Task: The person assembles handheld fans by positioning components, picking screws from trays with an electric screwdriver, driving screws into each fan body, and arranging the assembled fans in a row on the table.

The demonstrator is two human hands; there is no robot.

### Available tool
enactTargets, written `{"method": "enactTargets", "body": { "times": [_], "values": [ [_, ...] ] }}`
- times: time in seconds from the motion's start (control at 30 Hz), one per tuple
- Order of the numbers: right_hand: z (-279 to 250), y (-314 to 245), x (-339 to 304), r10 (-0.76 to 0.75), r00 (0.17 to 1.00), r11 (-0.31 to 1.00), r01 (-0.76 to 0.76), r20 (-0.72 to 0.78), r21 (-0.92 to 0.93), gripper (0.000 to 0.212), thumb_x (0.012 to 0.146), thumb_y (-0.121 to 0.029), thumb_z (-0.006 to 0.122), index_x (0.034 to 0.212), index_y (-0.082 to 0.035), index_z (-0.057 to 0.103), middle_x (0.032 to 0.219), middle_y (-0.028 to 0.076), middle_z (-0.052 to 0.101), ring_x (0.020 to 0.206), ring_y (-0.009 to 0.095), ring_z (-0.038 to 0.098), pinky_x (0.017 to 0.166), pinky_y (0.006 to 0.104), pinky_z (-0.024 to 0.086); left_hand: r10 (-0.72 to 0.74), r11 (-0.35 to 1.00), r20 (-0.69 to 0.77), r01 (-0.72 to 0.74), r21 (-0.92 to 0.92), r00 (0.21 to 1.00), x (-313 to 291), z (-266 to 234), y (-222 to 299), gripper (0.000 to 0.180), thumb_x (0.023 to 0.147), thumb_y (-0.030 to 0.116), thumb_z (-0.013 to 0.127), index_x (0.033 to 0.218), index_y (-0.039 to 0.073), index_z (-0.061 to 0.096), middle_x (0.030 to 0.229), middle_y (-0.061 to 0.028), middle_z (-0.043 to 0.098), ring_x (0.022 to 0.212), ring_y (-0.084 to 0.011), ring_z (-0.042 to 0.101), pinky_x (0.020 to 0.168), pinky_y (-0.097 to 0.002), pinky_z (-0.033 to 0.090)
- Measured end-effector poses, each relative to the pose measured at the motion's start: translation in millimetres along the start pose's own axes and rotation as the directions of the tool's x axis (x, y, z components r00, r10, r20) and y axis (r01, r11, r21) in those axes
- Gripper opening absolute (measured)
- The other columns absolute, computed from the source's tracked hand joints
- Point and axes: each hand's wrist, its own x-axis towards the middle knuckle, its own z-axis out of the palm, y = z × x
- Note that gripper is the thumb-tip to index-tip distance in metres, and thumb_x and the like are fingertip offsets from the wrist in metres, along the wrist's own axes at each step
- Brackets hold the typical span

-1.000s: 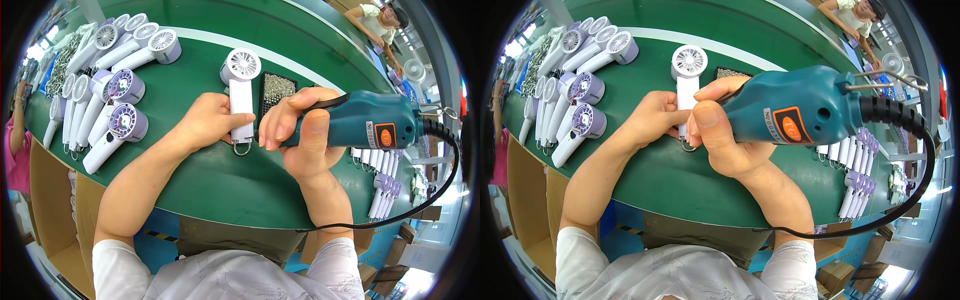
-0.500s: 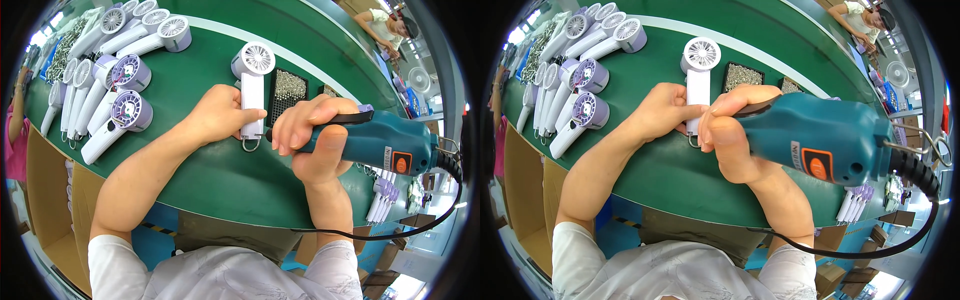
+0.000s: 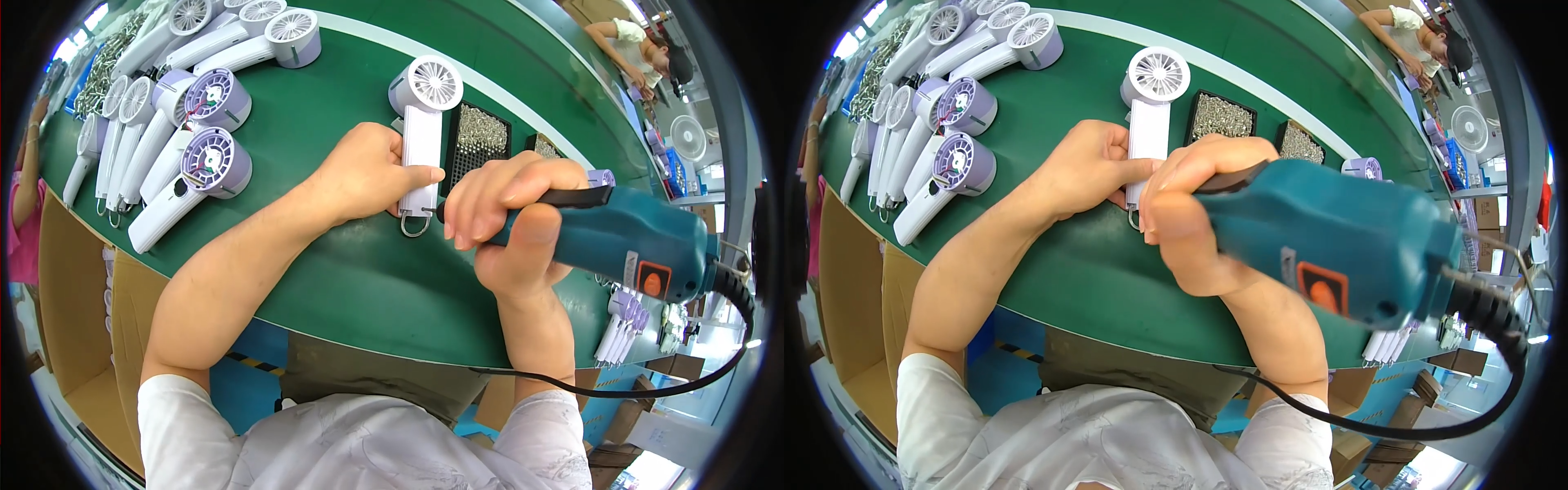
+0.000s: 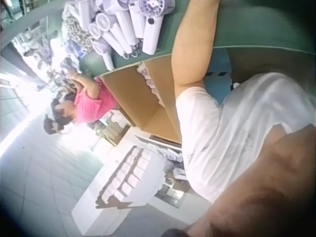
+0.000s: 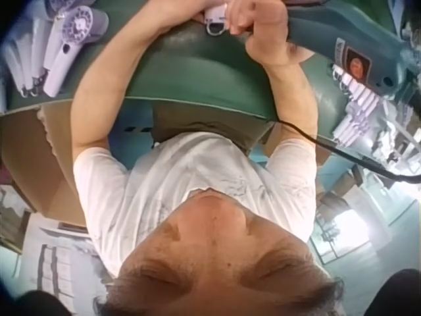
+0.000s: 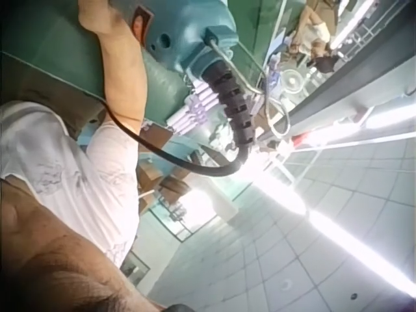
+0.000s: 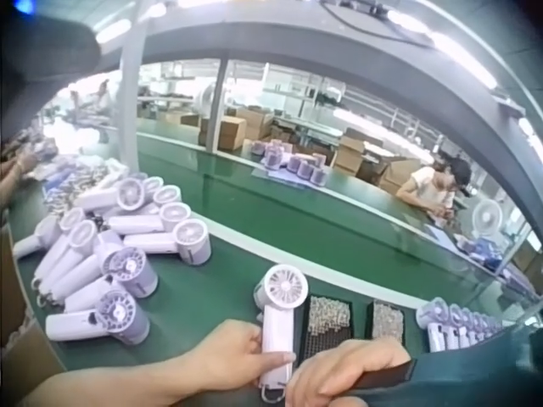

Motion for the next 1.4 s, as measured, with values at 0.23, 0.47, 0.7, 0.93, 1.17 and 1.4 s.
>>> {"method": "enactTargets", "body": {
  "times": [0.23,0.47,0.7,0.93,1.17,1.4],
  "values": [
    [-4.3,5.6,2.5,0.009,0.999,0.996,-0.005,0.046,-0.087,0.028,0.092,-0.020,0.073,0.077,-0.002,0.059,0.064,0.008,0.063,0.055,0.013,0.061,0.052,0.0257,0.050,0.048,0.997,-0.043,-0.050,-0.052,0.998,2.8,1.9,-5.6,0.029,0.086,0.017,0.079,0.086,-0.010,0.071,0.073,-0.0145,0.072,0.057,-0.0175,0.068,0.050,-0.0314,0.056],
    [-3.5,4.1,-10.0,-0.121,0.992,0.982,0.125,0.035,-0.138,0.036,0.101,-0.035,0.065,0.114,-0.002,0.056,0.073,0.009,0.060,0.049,0.018,0.054,0.046,0.0354,0.049,0.100,0.993,-0.083,-0.104,-0.047,0.992,-7.8,9.7,-4.4,0.028,0.086,0.019,0.080,0.082,-0.008,0.071,0.072,-0.0145,0.072,0.057,-0.0189,0.070,0.049,-0.0318,0.057],
    [-8.5,-73.9,13.6,0.185,0.875,0.960,-0.257,-0.448,-0.107,0.019,0.095,-0.016,0.068,0.095,0.003,0.063,0.066,0.008,0.059,0.040,0.015,0.052,0.040,0.0316,0.046,0.298,0.865,-0.405,-0.066,0.497,0.864,-74.0,17.4,10.7,0.039,0.077,0.028,0.082,0.088,-0.004,0.063,0.077,-0.0187,0.072,0.070,-0.0286,0.073,0.066,-0.0375,0.057],
    [-9.1,-56.4,9.3,0.555,0.745,0.640,-0.666,-0.370,-0.383,0.033,0.085,-0.024,0.080,0.095,0.005,0.067,0.069,0.007,0.065,0.045,0.010,0.057,0.041,0.0266,0.044,0.620,0.628,-0.402,-0.119,0.769,0.674,-130.8,46.5,-22.0,0.035,0.073,0.011,0.084,0.090,0.001,0.055,0.079,-0.0177,0.066,0.068,-0.0369,0.067,0.061,-0.0439,0.054],
    [-23.9,-33.3,-29.3,0.657,0.663,0.564,-0.748,-0.358,-0.350,0.031,0.082,-0.019,0.084,0.095,0.004,0.069,0.071,0.007,0.066,0.043,0.010,0.055,0.039,0.0264,0.042,0.658,0.493,-0.310,-0.083,0.866,0.686,-150.8,78.8,-32.9,0.038,0.073,0.014,0.084,0.095,0.000,0.056,0.084,-0.0172,0.060,0.073,-0.0365,0.062,0.062,-0.0435,0.051],
    [-38.1,-28.2,-41.0,0.689,0.616,0.540,-0.788,-0.382,-0.296,0.023,0.082,-0.012,0.076,0.093,0.006,0.068,0.073,0.012,0.069,0.044,0.014,0.057,0.039,0.0282,0.044,0.645,0.391,-0.173,-0.127,0.912,0.744,-157.7,95.1,-22.7,0.044,0.074,0.018,0.085,0.101,-0.002,0.058,0.086,-0.0171,0.058,0.074,-0.0353,0.061,0.063,-0.0429,0.050]
  ]
}}
